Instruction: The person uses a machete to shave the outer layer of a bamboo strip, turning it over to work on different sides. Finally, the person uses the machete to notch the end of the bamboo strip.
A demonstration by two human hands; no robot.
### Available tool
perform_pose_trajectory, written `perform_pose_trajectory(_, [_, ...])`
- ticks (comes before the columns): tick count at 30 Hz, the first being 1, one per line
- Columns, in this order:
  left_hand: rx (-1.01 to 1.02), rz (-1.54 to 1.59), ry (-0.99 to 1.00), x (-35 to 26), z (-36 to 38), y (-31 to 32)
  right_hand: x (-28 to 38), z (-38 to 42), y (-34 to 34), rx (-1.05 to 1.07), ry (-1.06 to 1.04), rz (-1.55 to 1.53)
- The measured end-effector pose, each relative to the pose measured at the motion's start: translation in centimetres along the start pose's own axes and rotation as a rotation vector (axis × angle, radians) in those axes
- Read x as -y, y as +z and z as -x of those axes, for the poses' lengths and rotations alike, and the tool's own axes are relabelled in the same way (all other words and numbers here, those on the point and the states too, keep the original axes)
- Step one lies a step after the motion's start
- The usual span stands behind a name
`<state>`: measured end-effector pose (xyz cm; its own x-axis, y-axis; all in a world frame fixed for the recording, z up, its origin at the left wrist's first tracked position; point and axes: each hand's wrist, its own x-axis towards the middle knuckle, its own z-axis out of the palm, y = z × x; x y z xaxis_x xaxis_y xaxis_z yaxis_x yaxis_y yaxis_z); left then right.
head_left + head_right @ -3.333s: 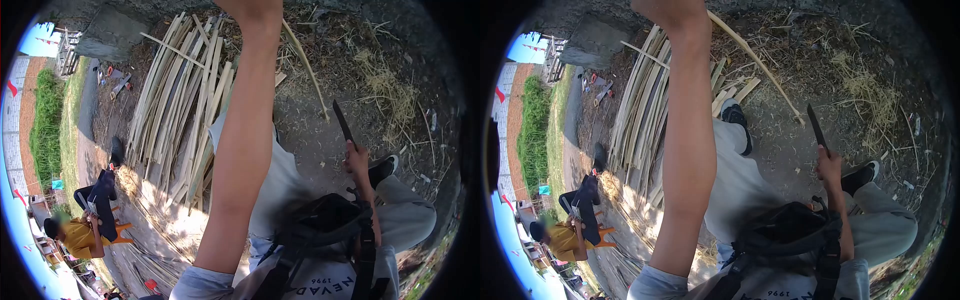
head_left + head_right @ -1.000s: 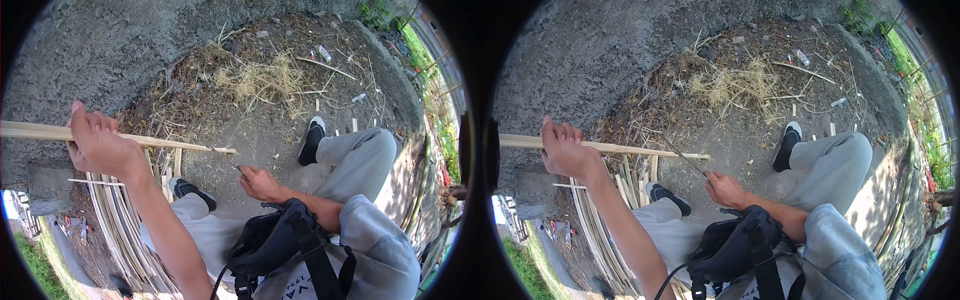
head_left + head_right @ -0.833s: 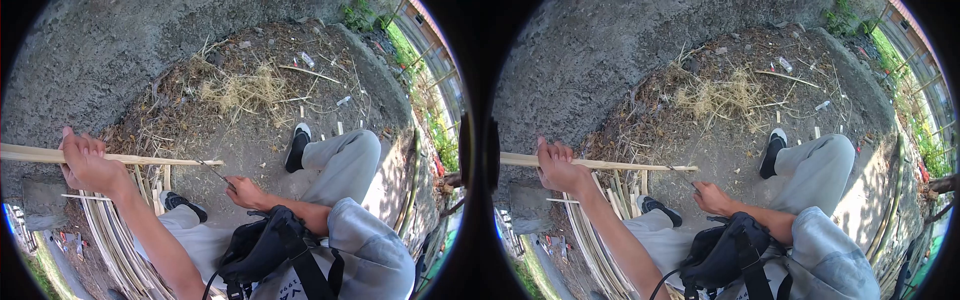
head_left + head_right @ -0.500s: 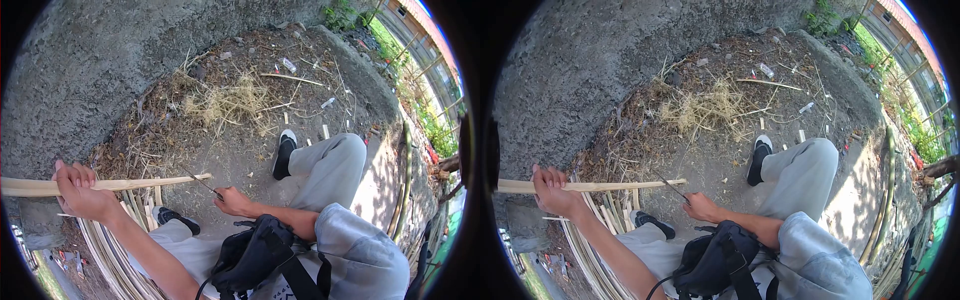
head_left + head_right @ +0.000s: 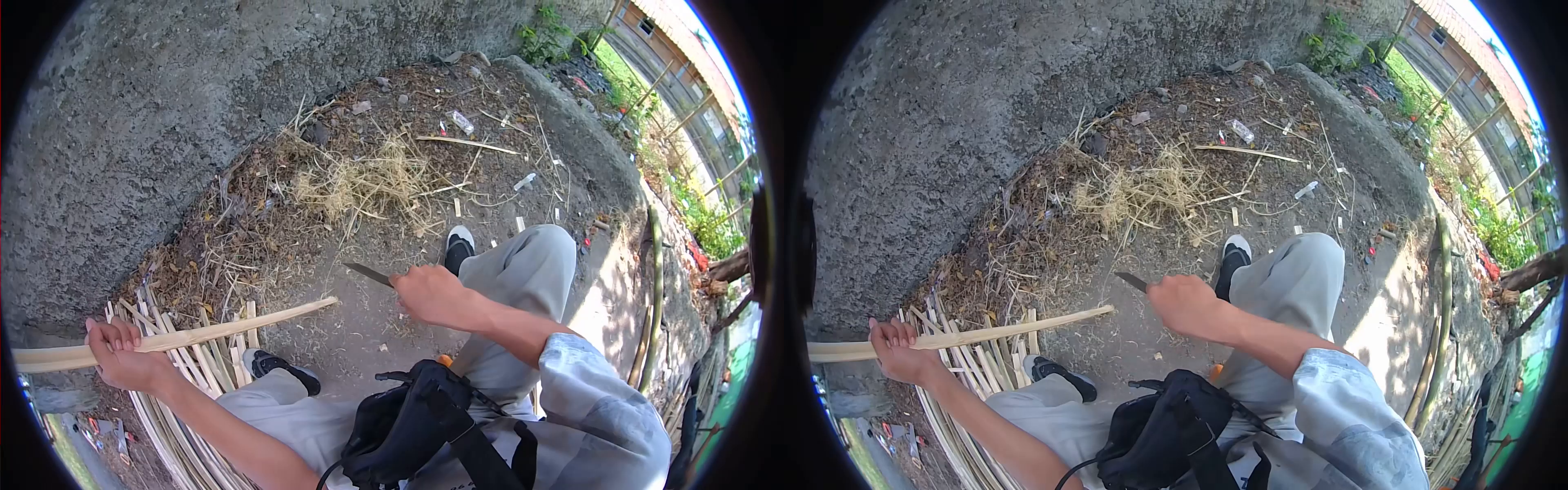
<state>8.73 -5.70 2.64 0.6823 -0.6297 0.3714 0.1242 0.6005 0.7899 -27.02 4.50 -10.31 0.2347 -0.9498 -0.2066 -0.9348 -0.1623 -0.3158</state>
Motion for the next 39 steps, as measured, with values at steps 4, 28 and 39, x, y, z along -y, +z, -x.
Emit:
perform_pose_trajectory(4, [-0.066,-0.025,-0.026,-0.1,-1.3,-2.2,-3.7,-1.6,-3.6,0.105,-0.083,0.191])
perform_pose_trajectory(28, [-0.098,-0.078,-0.018,-0.9,-0.2,-1.3,-2.1,-4.5,0.3,0.019,0.026,0.018])
perform_pose_trajectory(39, [-0.134,-0.067,-0.019,-0.8,-0.6,-1.8,-4.6,-5.5,-4.6,-0.125,0.305,-1.515])
